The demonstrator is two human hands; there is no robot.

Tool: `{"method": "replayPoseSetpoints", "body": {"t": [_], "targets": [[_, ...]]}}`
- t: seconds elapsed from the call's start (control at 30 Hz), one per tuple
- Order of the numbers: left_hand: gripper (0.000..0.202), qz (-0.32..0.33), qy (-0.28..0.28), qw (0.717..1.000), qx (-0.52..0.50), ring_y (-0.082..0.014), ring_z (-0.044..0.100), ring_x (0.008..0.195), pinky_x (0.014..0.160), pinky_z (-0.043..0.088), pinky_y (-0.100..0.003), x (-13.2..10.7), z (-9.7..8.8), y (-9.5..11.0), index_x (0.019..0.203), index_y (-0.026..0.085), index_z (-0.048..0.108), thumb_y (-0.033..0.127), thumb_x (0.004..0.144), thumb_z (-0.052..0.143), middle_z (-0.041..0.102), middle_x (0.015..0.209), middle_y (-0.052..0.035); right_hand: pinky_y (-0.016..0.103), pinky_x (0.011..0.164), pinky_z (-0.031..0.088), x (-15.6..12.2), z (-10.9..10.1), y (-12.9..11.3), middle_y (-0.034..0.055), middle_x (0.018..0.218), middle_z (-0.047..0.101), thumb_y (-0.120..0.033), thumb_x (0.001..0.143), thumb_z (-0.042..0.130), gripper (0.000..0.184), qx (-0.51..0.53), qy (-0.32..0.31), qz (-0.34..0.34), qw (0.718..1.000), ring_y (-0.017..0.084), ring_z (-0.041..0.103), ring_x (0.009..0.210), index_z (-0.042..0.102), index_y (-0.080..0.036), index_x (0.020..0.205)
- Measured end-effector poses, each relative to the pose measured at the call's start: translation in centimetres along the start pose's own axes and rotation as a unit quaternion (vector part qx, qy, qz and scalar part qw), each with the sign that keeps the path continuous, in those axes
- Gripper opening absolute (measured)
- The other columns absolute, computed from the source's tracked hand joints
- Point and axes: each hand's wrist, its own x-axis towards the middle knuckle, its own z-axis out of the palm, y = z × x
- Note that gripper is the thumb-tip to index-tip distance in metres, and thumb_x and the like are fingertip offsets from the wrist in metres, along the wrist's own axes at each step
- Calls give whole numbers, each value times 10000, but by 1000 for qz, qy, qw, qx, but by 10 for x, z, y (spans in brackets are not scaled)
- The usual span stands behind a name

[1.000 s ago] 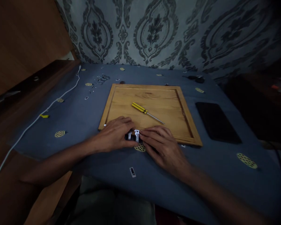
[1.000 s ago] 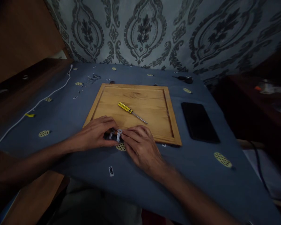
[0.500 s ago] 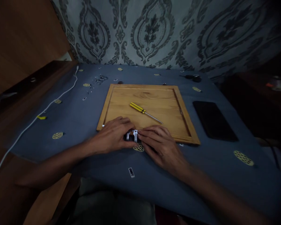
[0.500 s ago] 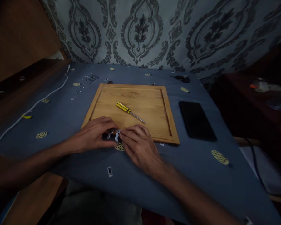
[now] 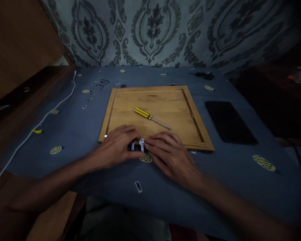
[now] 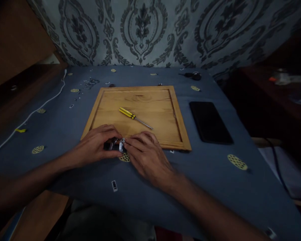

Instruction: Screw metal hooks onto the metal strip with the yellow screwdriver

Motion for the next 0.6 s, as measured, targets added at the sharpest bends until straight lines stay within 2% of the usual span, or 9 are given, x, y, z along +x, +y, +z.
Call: {"method": "replayPoseSetpoints", "body": {"t": [0.23, 0.37, 0.6], "targets": [[382, 18, 2, 1000, -15, -256, 643, 1032, 893, 494, -381, 1, 0, -2, 1039, 167, 680, 511, 893, 758, 683, 1060, -67, 485, 958, 511, 0, 0, 1, 74, 1137, 806, -123, 989, 577, 367, 13, 6, -5, 1000, 254, 685, 1059, 699, -220, 1322], [368, 20, 3, 1000, -21, -253, 645, 1046, 912, 500, -384, 0, 0, -3, 1044, 175, 684, 501, 892, 762, 691, 1089, -66, 469, 958, 505, -1, 2, 1, 87, 1095, 806, -123, 996, 569, 298, 5, 19, -7, 1000, 249, 685, 1042, 726, -179, 1243], [393, 15, 9, 999, -27, -254, 646, 1031, 911, 500, -385, -1, 1, -4, 1055, 177, 692, 517, 876, 773, 696, 1079, -60, 476, 946, 517, 0, 2, -1, 87, 1100, 808, -124, 1011, 543, 274, 2, 22, -1, 1000, 250, 691, 1038, 732, -186, 1199]]}}
